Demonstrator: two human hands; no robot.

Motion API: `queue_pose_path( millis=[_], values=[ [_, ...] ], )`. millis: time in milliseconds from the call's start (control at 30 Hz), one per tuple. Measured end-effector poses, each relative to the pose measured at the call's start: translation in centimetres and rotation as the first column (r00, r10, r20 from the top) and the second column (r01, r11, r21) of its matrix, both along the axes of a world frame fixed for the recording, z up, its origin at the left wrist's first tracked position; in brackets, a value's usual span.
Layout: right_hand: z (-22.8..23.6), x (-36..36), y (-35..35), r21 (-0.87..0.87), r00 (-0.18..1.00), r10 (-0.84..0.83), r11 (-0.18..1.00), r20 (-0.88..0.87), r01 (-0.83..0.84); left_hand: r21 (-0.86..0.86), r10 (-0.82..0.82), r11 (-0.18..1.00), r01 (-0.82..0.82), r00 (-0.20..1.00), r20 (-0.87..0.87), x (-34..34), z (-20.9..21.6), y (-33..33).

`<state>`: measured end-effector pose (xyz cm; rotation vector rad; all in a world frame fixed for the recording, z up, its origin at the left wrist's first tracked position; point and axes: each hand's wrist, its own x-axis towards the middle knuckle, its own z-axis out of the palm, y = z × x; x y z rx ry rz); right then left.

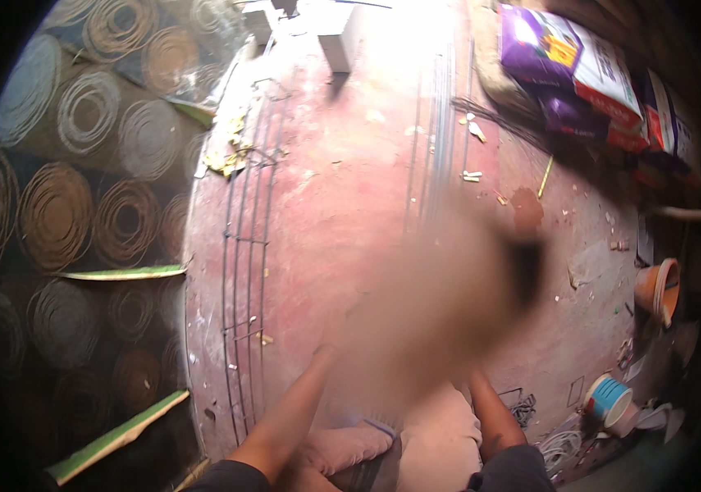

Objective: The person ties metal rebar rods together using wire and a pair of pliers, twisting the wire to secure the joints.

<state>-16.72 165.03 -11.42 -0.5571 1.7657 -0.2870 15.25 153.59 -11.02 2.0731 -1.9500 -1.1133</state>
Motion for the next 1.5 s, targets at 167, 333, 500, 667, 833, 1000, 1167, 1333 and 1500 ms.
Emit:
queue_pose_path(
  millis=[167,333,500,667,833,1000,1167,1333,1500],
  values=[
    [-3.0,1.9,-1.1,-0.208,0.999,-0.043,0.977,-0.028,0.037,-0.017,-0.334,0.941,0.338,0.936,0.114,-1.8,-8.7,-1.4],
    [-5.4,1.0,-3.9,-0.322,0.919,0.257,0.879,-0.300,-0.351,-0.067,-0.397,0.912,0.405,0.911,0.114,-3.1,-11.3,-2.7],
    [-4.6,0.2,-2.6,-0.413,0.992,-0.002,0.909,-0.126,-0.051,-0.293,-0.374,0.882,0.370,0.926,0.046,-7.4,-6.3,-1.4],
    [-6.9,0.4,-1.1,-0.424,0.970,-0.234,0.874,0.060,0.237,-0.177,-0.493,0.855,0.488,0.870,0.018,-6.9,-1.2,-4.9],
    [-8.6,-1.4,0.6,-0.425,0.873,-0.254,0.903,-0.418,0.059,-0.416,-0.450,0.810,0.412,0.893,0.009,-5.4,5.4,-10.1],
    [-0.6,-1.7,-1.8,-0.235,0.981,0.004,0.971,-0.196,-0.051,-0.251,-0.061,0.967,0.035,0.994,-0.095,-4.6,12.7,-11.7],
    [11.7,-3.3,-0.1,0.117,0.992,-0.086,0.990,0.095,0.075,0.089,0.203,0.976,-0.200,0.979,-0.019,-2.2,22.6,-5.2],
    [22.6,-14.1,13.2,-0.167,0.981,0.145,0.972,-0.130,-0.166,0.322,0.168,0.924,-0.207,0.975,0.145,0.0,37.1,9.4],
    [46.2,-13.9,10.0,0.427,0.923,-0.377,0.849,0.077,0.311,0.626,0.391,0.705,-0.334,0.919,0.051,6.2,52.0,20.1]
  ],
)
